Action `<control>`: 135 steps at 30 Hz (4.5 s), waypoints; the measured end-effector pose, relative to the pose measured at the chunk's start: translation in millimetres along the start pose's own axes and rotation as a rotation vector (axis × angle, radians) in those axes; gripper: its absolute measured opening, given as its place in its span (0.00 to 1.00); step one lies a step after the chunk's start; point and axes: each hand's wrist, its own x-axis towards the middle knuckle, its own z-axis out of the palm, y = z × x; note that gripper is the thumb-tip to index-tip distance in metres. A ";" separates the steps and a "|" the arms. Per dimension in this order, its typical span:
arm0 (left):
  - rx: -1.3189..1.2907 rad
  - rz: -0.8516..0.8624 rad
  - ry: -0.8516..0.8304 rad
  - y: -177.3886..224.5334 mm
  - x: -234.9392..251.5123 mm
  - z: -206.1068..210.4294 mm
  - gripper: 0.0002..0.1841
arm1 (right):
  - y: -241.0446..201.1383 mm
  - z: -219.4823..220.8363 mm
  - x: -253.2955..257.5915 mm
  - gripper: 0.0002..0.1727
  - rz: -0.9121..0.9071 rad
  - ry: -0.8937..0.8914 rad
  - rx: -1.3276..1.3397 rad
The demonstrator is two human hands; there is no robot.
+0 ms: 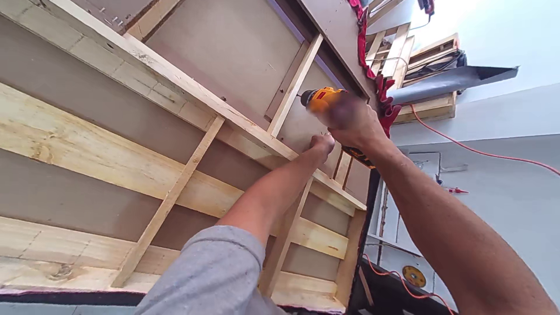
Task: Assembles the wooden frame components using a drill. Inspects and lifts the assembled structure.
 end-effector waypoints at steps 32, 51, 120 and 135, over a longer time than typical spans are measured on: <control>-0.063 -0.082 -0.074 -2.4 24.8 9.8 0.18 | 30.0 3.0 40.0 0.17 -0.041 -0.095 -0.032; 1.408 0.695 -0.096 -33.9 -112.8 2.5 0.12 | 66.1 -1.0 50.3 0.19 -0.193 -0.115 0.015; -0.145 0.750 0.198 -223.4 -356.7 -223.4 0.24 | 106.2 145.8 -407.5 0.31 0.027 0.403 0.522; 0.921 0.918 -0.082 -317.7 -322.2 -122.8 0.18 | 106.4 169.4 -731.4 0.37 0.681 0.691 0.494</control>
